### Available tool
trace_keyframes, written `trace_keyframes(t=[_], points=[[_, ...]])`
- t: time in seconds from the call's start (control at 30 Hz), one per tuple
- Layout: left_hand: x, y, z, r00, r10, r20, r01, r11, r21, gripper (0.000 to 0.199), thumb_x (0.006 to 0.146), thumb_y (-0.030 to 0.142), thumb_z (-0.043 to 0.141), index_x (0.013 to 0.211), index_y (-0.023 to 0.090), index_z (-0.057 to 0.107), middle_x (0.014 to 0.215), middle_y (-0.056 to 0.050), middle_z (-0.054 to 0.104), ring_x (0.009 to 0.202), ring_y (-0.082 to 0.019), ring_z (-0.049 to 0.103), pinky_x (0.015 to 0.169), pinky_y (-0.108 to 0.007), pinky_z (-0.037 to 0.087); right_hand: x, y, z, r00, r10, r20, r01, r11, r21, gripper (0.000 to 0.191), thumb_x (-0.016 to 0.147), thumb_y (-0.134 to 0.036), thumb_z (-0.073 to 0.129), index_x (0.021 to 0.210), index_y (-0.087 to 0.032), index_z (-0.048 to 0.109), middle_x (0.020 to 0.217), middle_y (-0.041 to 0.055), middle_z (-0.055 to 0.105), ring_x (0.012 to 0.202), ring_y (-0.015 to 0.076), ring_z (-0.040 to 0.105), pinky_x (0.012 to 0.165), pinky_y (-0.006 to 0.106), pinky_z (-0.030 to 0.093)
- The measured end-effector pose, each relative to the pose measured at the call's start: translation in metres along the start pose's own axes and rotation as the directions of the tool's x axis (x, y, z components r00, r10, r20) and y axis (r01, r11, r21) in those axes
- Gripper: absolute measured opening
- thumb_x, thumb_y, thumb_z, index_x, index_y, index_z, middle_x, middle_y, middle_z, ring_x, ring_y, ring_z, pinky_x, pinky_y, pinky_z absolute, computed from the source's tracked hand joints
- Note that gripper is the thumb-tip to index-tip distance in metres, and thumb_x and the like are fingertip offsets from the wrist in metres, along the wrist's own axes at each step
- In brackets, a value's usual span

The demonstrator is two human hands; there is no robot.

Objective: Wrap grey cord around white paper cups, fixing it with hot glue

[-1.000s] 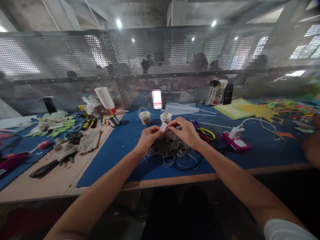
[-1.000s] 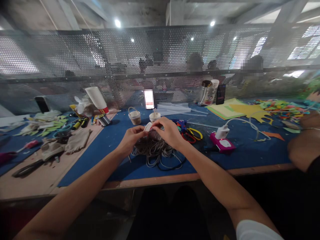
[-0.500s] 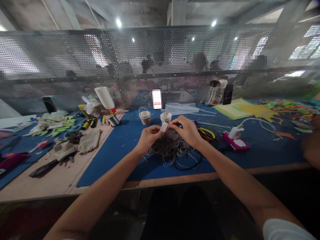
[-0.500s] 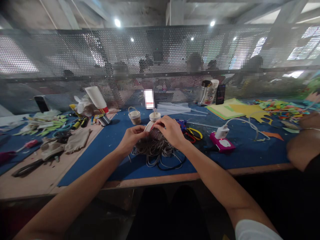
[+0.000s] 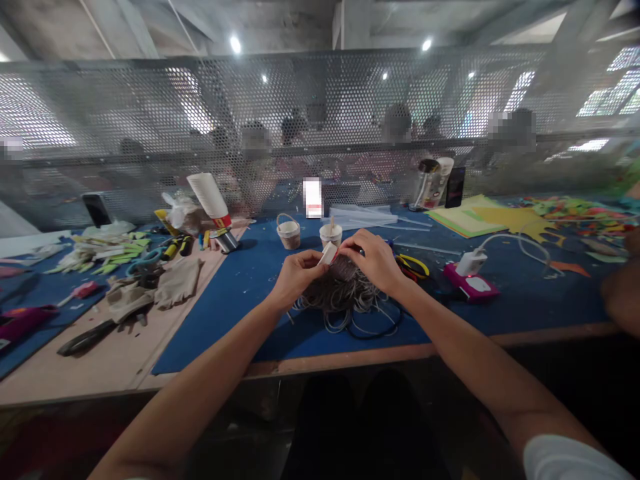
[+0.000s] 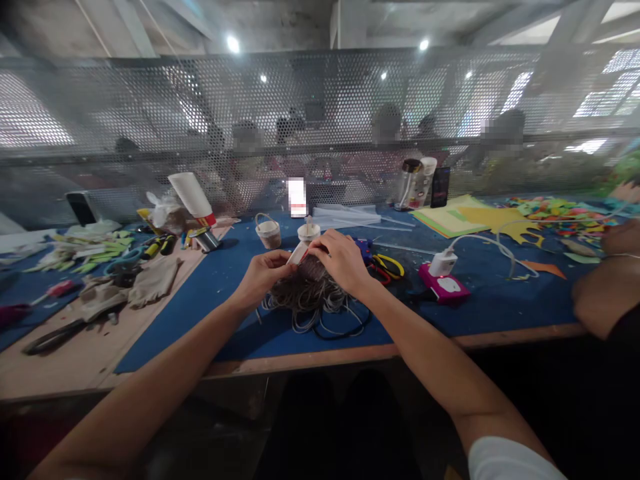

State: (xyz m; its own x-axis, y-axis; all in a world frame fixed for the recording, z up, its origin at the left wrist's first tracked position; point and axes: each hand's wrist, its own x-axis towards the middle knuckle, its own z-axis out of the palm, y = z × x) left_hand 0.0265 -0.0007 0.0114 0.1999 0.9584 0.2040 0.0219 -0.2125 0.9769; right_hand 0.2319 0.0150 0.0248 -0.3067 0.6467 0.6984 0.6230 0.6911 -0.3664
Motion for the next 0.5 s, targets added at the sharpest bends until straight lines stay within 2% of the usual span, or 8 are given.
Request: trace_keyframes(t=[0.33,0.5], points=[[-0.001,0.003,-0.0004,1.0,0.021,0.017,-0.021,1.0,0.006,0.017,0.069,0.027,0.077,0.082,0.017,0.075,0.077,-0.003,0.072,0.07,-0.015,0.062,0.067,-0.025,0.046,0.0001,-0.0008,-0.0009,1.0,0.017,0.011,-0.017,1.0,-0.012,0.009,0.092,-0.031,0.063,0.09,-0.025,0.069,0.091,0.0014,0.067,0.09,0.019,0.062,0.079,0.033,0.036],[-0.0013,0.0034,-0.0002,1.0,-0.011,0.015,0.011,1.0,-0.003,0.019,0.068,0.029,0.079,0.081,0.017,0.075,0.076,-0.003,0.072,0.068,-0.015,0.061,0.066,-0.026,0.046,0.0012,0.0012,-0.003,0.998,0.048,0.049,-0.049,0.999,0.016,0.009,0.091,-0.031,0.063,0.089,-0.025,0.07,0.09,0.002,0.067,0.088,0.0192,0.062,0.079,0.033,0.039]])
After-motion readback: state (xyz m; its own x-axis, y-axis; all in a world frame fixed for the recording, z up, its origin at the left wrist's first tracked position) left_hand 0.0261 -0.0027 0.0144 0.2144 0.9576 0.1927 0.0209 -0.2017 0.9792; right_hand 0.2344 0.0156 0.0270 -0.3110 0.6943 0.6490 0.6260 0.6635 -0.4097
